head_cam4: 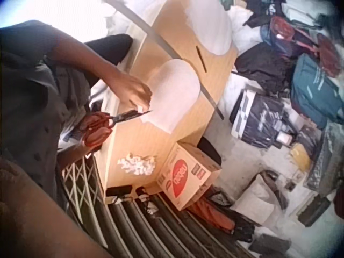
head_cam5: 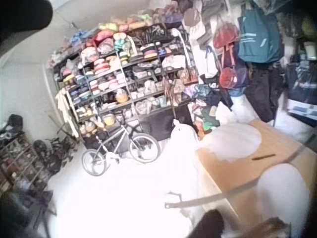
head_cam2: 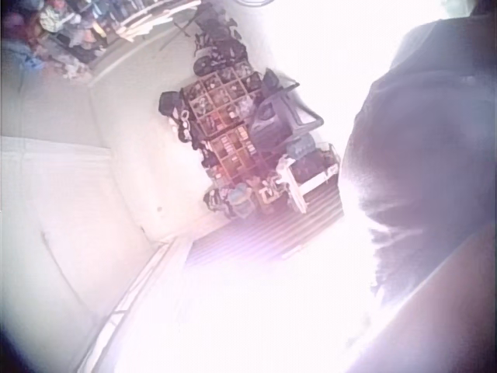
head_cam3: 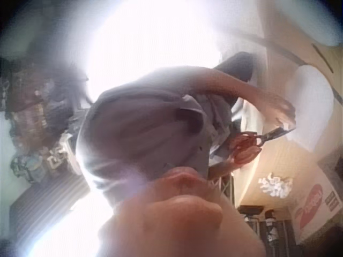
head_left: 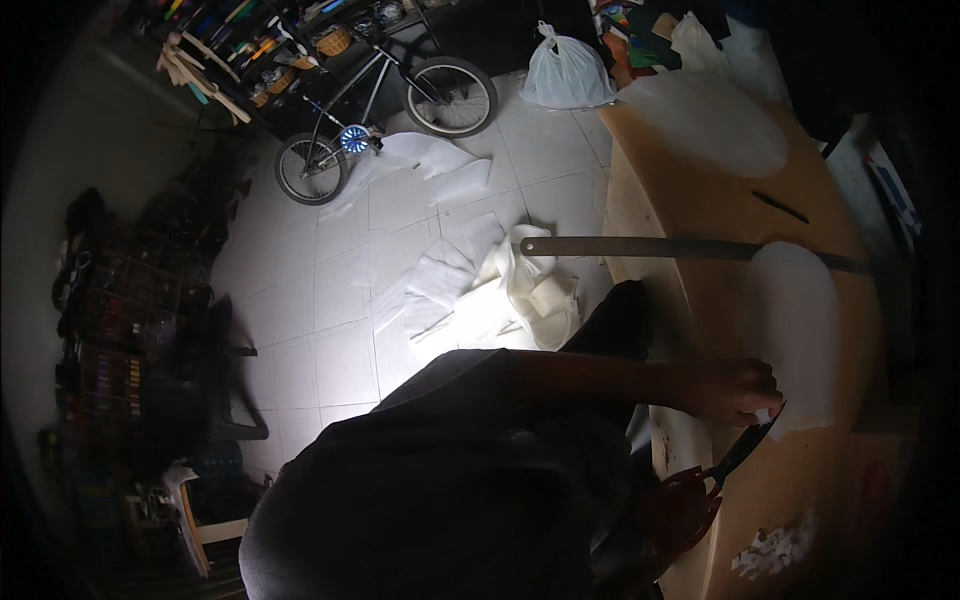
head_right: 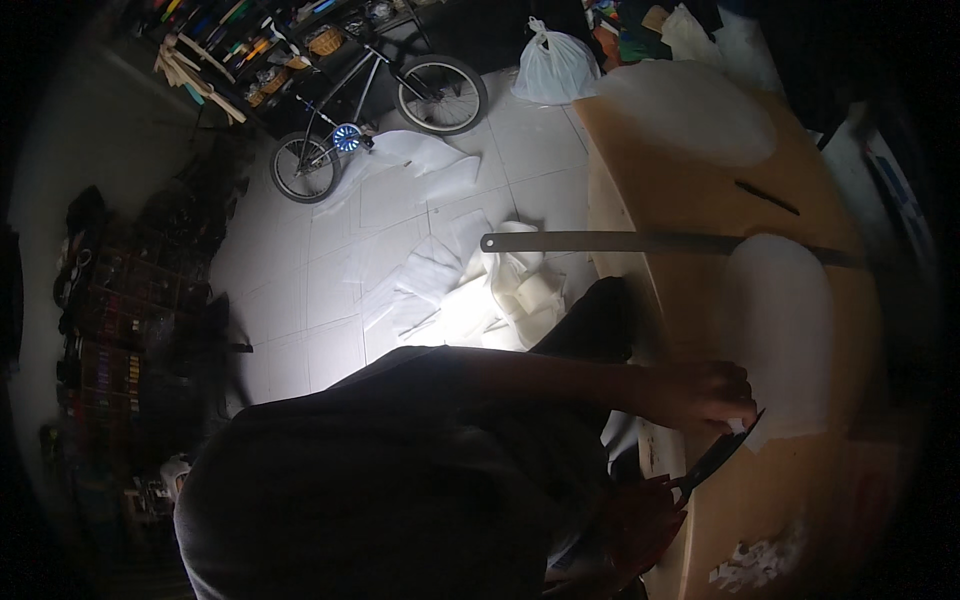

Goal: The person uses a pair of red-handled scissors to cut small rectangular strips from a white foam sheet on a wooden table, adding them to a pile of already cut pieces.

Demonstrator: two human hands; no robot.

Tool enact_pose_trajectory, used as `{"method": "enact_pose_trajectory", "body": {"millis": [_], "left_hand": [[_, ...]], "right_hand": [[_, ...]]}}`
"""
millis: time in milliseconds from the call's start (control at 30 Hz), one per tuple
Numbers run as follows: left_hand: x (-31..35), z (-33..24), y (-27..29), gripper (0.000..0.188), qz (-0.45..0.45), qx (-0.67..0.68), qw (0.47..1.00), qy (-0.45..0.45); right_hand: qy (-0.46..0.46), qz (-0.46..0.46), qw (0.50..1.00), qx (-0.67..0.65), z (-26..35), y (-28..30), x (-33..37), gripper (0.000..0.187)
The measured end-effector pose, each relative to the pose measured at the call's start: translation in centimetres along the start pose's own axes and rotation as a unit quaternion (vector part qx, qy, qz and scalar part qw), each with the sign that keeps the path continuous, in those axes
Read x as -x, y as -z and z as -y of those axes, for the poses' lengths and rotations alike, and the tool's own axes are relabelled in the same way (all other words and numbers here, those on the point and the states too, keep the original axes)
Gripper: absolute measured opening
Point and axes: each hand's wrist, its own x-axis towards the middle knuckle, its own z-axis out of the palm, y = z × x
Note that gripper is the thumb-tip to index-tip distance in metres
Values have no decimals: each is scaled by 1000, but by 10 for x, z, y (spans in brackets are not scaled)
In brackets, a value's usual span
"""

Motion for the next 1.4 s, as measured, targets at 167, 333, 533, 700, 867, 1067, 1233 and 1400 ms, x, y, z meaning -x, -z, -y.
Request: {"method": "enact_pose_trajectory", "body": {"millis": [167, 333, 533, 700, 867, 1067, 1233, 1400], "left_hand": [[-6, 10, -28, 23, -72, -4, 997, -30], [1, 28, -35, 23, -84, -5, 996, 2], [-19, 20, -25, 25, -24, 33, 999, -18], [-14, 19, -10, 24, 12, 21, 999, 25], [-30, 18, 2, 24, 41, 21, 998, 36], [-37, 12, 10, 25, 28, 2, 997, 68], [-37, 12, 11, 27, 23, 12, 997, 71], [-41, 14, 14, 34, 4, -8, 999, 35]], "right_hand": [[30, -149, 927, 344, -4, -44, -4, 30], [-170, -323, 927, -85, -44, -15, -40, 29], [-23, -143, 953, 264, -27, -25, -16, 28], [-222, -10, 571, -790, -41, -10, -28, 44], [-282, 53, -67, -956, -60, 8, -46, 56], [-305, 97, -26, -947, -75, 14, -60, 55], [-318, 150, -65, -934, -75, 11, -52, 12], [-326, 98, -135, -931, -56, 18, -46, 21]]}}
